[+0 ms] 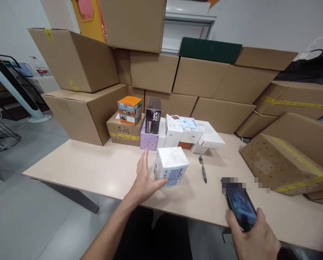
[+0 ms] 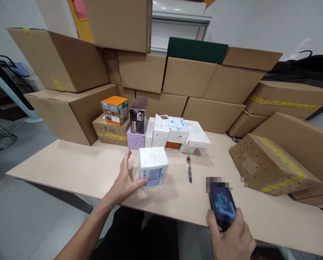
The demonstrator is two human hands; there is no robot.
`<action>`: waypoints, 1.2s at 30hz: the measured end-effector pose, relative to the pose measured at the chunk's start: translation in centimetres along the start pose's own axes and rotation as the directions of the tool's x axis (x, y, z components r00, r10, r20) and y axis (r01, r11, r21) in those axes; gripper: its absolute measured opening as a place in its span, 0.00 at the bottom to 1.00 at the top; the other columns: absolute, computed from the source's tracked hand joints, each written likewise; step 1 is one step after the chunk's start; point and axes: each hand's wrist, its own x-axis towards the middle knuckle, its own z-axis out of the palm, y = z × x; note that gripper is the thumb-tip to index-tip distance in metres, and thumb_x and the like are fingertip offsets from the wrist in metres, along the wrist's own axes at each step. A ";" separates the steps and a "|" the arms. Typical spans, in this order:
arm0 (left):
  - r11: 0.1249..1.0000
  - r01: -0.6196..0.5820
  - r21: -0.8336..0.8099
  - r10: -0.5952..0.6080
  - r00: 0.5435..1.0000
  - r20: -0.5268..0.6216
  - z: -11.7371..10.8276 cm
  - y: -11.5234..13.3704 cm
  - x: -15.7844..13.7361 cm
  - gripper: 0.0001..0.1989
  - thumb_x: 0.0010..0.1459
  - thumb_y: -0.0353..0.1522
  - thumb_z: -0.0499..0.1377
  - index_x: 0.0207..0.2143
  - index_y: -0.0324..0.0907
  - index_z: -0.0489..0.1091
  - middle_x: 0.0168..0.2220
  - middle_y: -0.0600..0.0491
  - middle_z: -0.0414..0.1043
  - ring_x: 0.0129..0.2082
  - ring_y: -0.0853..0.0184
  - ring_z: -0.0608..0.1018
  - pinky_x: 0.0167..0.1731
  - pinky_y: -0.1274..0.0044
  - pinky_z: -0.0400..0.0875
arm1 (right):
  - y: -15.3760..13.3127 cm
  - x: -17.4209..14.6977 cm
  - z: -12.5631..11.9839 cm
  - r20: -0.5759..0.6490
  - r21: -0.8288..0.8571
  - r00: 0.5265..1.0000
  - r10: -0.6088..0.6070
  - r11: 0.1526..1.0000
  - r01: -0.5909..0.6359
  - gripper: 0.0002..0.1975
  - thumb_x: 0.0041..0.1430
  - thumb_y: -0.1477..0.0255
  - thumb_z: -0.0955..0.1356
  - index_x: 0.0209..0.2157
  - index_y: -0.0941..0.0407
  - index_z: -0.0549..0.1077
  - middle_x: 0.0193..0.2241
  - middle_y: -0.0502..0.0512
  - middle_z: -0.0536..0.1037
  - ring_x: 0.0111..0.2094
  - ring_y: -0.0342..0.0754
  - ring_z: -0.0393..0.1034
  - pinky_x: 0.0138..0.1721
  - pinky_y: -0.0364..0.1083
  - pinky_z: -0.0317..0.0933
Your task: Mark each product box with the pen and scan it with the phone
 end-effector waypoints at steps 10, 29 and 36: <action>0.932 0.040 -0.359 0.020 0.987 0.162 2.0 -1.1 1.0 0.61 0.48 0.36 0.71 0.71 0.49 0.30 0.72 0.40 0.41 0.71 0.48 0.51 0.67 0.56 0.50 | 0.2 -0.4 0.7 -0.056 -0.168 0.991 -0.119 0.980 0.108 0.42 0.56 0.48 0.67 0.58 0.70 0.68 0.50 0.82 0.72 0.53 0.79 0.66 0.50 0.73 0.59; 0.822 0.188 -0.537 0.043 0.921 0.388 6.0 0.9 -3.4 0.48 0.54 0.43 0.68 0.70 0.49 0.45 0.66 0.41 0.56 0.67 0.50 0.60 0.65 0.54 0.52 | -6.2 3.5 -4.5 0.157 0.449 0.941 0.299 0.827 -0.338 0.35 0.52 0.54 0.72 0.59 0.55 0.69 0.53 0.61 0.75 0.48 0.60 0.73 0.47 0.56 0.68; 0.975 -0.184 -0.122 0.205 0.959 0.193 5.8 -0.7 -2.9 0.31 0.60 0.35 0.60 0.65 0.45 0.58 0.57 0.42 0.68 0.60 0.51 0.66 0.61 0.53 0.59 | 1.3 15.6 0.0 -0.080 -0.092 0.997 -0.010 0.996 0.002 0.39 0.54 0.53 0.69 0.56 0.71 0.71 0.39 0.70 0.74 0.52 0.66 0.66 0.44 0.55 0.61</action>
